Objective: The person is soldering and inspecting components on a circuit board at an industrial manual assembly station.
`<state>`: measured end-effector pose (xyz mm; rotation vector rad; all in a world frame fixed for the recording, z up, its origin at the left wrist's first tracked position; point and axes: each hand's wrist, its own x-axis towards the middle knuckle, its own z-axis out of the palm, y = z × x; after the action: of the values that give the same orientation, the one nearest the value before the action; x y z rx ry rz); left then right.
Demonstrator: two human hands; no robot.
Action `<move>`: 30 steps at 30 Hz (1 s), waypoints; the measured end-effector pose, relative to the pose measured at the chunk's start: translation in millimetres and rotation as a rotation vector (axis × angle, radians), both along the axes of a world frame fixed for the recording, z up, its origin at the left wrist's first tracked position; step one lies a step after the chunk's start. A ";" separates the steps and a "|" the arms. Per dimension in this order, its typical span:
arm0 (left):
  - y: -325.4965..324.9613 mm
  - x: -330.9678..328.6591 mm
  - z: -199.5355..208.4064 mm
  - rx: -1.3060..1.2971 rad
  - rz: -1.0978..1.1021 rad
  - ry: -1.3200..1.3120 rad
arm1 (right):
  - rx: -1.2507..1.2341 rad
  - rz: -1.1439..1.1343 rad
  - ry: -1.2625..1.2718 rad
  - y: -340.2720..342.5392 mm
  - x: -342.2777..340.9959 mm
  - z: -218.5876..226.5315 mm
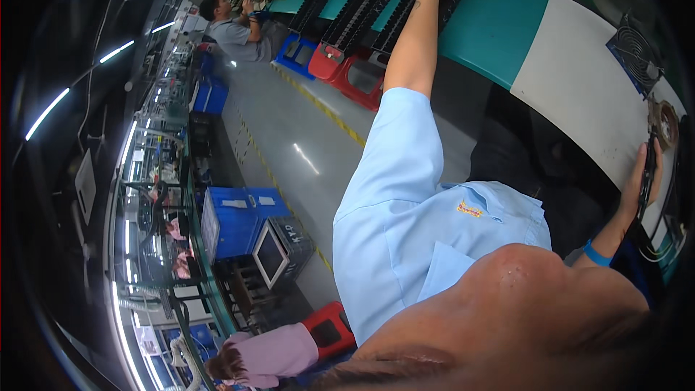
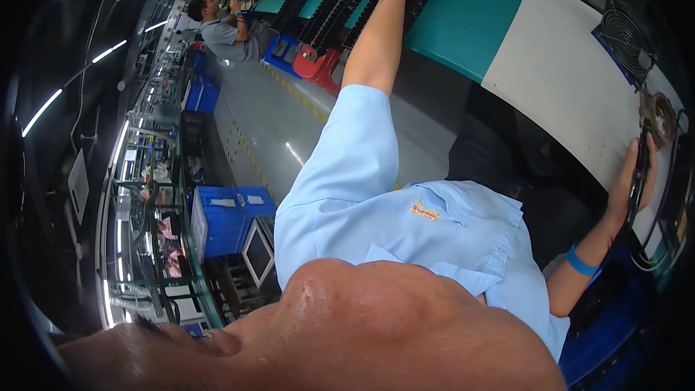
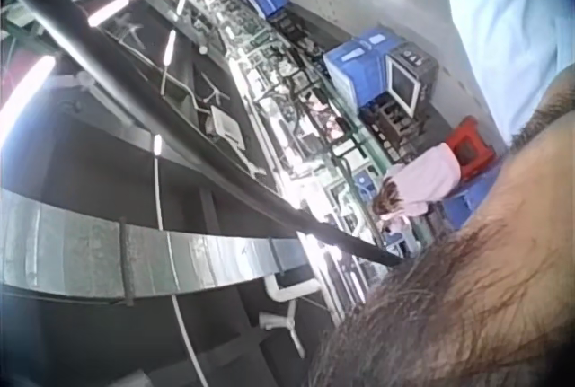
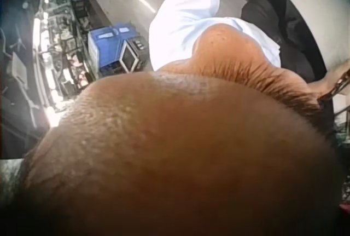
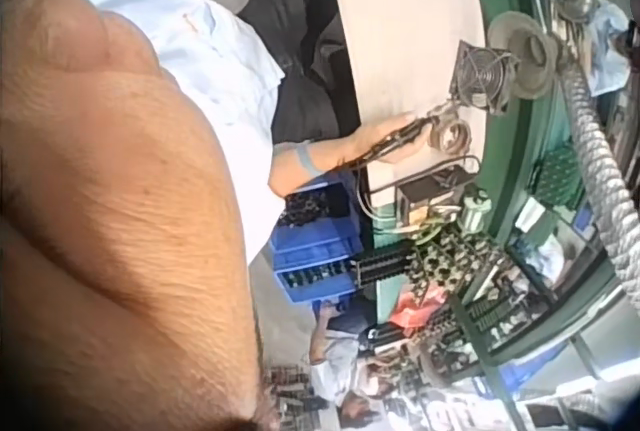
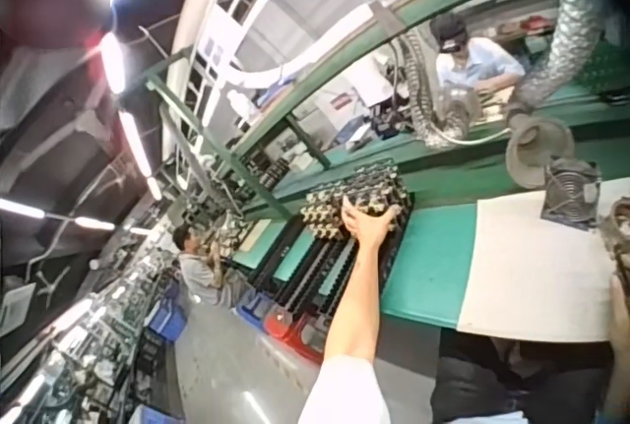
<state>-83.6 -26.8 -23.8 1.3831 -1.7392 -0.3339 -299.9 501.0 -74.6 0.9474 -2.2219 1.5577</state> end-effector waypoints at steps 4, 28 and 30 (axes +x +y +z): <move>-33.6 27.6 -8.6 0.009 -0.011 0.102 | -0.028 0.057 -0.008 -7.1 4.0 4.0; 228.4 -102.8 22.1 1.478 -1.556 1.063 | -0.249 0.138 -0.032 -10.6 20.4 21.3; 226.5 -112.1 21.1 1.521 -1.490 0.908 | -0.244 0.140 -0.016 -9.9 21.0 22.8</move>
<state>-195.7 199.7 -2.7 0.0735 -1.1591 -2.8941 -278.9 491.0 -51.8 1.0371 -1.9533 1.8526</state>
